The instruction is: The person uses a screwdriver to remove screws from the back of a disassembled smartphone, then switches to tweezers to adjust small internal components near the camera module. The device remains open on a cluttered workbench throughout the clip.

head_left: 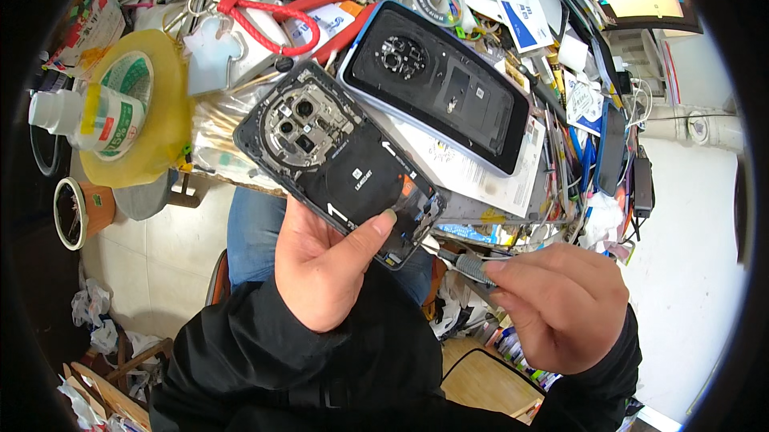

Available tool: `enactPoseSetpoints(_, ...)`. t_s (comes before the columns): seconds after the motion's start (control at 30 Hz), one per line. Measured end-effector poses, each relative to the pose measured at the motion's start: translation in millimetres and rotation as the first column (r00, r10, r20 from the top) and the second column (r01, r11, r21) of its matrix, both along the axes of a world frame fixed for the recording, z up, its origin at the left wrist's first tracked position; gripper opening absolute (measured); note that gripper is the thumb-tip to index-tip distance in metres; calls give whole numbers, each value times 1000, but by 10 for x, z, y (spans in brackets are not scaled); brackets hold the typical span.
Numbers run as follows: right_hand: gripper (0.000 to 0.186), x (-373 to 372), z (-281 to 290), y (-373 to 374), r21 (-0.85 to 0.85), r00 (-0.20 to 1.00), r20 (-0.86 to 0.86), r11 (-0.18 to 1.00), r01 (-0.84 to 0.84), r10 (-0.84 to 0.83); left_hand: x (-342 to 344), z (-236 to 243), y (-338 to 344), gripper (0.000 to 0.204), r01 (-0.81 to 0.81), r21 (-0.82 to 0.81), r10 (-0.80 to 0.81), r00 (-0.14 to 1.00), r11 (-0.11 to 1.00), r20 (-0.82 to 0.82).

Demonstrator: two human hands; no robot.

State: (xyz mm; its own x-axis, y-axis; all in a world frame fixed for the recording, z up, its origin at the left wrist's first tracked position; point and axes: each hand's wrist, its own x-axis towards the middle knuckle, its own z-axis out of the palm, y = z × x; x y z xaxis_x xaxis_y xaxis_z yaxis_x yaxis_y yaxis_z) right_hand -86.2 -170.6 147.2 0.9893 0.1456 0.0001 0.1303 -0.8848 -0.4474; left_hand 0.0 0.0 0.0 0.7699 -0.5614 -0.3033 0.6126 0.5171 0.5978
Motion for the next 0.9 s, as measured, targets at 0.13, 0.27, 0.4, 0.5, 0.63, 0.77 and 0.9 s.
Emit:
enactPoseSetpoints(0.13,30,25,41,81,-138,999,-50,990,7,-14,-8,-28,24,59,-13,15,13,1000,1000,-1)
enactPoseSetpoints(0.27,34,76,192,175,-293,979,-176,955,47,-102,-17,-15,5,59,-12,-10,12,1000,1000,-18)
enactPoseSetpoints(0.4,31,148,234,183,-411,992,-124,910,-50,-2,-26,-46,4,59,-27,-8,27,1000,1000,-3)
enactPoseSetpoints(0.5,29,146,267,190,-480,988,-157,873,-81,5,-58,-63,5,60,-48,-26,47,999,999,-27)
enactPoseSetpoints(0.63,30,130,263,130,-449,989,-133,885,-122,69,-26,-17,11,63,-33,-87,24,994,996,-103)
enactPoseSetpoints(0.77,31,138,197,134,-419,997,-62,905,-69,48,-32,3,-5,60,-49,-58,46,998,997,-50)
enactPoseSetpoints(0.9,36,140,219,149,-418,995,-91,905,-74,39,-24,-1,16,61,-32,-47,28,996,998,-86)
